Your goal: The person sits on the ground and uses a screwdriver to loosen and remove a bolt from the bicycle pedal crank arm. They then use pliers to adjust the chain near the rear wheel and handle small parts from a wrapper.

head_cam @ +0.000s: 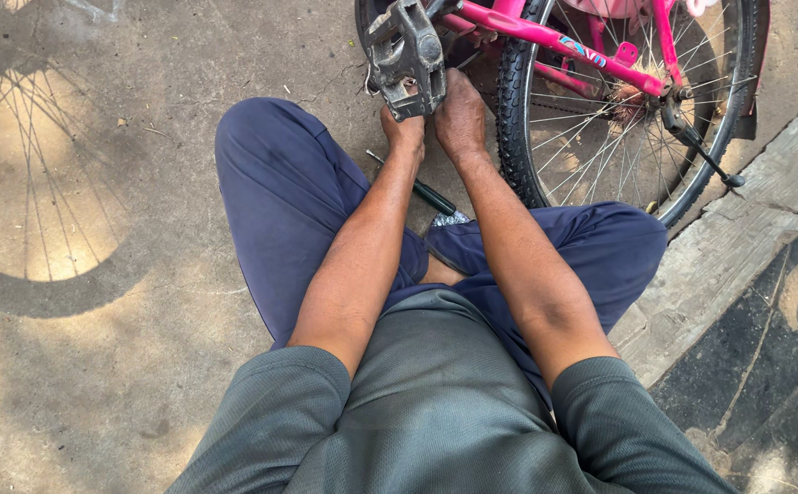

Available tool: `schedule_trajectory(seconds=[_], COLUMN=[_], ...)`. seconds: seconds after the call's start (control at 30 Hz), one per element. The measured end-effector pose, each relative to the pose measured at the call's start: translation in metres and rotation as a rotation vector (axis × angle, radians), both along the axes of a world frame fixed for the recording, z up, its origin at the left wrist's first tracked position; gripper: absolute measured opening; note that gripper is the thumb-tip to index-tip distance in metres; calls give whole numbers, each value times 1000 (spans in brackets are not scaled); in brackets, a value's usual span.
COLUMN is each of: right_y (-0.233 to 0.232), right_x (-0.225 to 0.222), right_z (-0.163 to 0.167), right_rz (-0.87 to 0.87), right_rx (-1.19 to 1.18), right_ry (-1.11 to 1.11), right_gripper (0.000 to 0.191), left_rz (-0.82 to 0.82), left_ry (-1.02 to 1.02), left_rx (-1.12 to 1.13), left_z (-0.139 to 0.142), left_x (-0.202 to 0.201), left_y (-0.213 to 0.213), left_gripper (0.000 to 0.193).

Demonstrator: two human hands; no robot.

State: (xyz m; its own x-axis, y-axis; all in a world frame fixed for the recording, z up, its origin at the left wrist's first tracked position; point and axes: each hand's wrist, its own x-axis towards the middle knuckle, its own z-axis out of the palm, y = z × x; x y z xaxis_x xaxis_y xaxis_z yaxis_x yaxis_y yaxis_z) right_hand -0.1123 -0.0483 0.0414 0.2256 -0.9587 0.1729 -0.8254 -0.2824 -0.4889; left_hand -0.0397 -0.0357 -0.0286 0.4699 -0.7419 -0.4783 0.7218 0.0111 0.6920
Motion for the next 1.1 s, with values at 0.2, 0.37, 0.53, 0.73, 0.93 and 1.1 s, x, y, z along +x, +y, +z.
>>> schedule_trajectory(seconds=[0.2, 0.37, 0.53, 0.73, 0.93, 1.1], right_y=[6, 6, 7, 8, 9, 11], right_x=[2, 1, 2, 5, 6, 5], right_z=[-2, 0, 0, -1, -5, -7], right_rz=[-38, -24, -36, -83, -85, -96], right_rx=[-20, -16, -25, -26, -9, -11], right_ry=[-4, -33, -35, -48, -108, -122], right_gripper=[17, 15, 16, 19, 19, 17], left_rz=[-54, -36, -33, 102, 126, 9], left_ry=[5, -4, 59, 62, 49, 35], left_rx=[54, -4, 26, -7, -17, 63], left_z=[2, 3, 2, 5, 0, -4], left_x=[2, 1, 1, -4, -10, -7], left_y=[2, 2, 2, 1, 6, 10], left_gripper=[17, 17, 18, 12, 7, 9])
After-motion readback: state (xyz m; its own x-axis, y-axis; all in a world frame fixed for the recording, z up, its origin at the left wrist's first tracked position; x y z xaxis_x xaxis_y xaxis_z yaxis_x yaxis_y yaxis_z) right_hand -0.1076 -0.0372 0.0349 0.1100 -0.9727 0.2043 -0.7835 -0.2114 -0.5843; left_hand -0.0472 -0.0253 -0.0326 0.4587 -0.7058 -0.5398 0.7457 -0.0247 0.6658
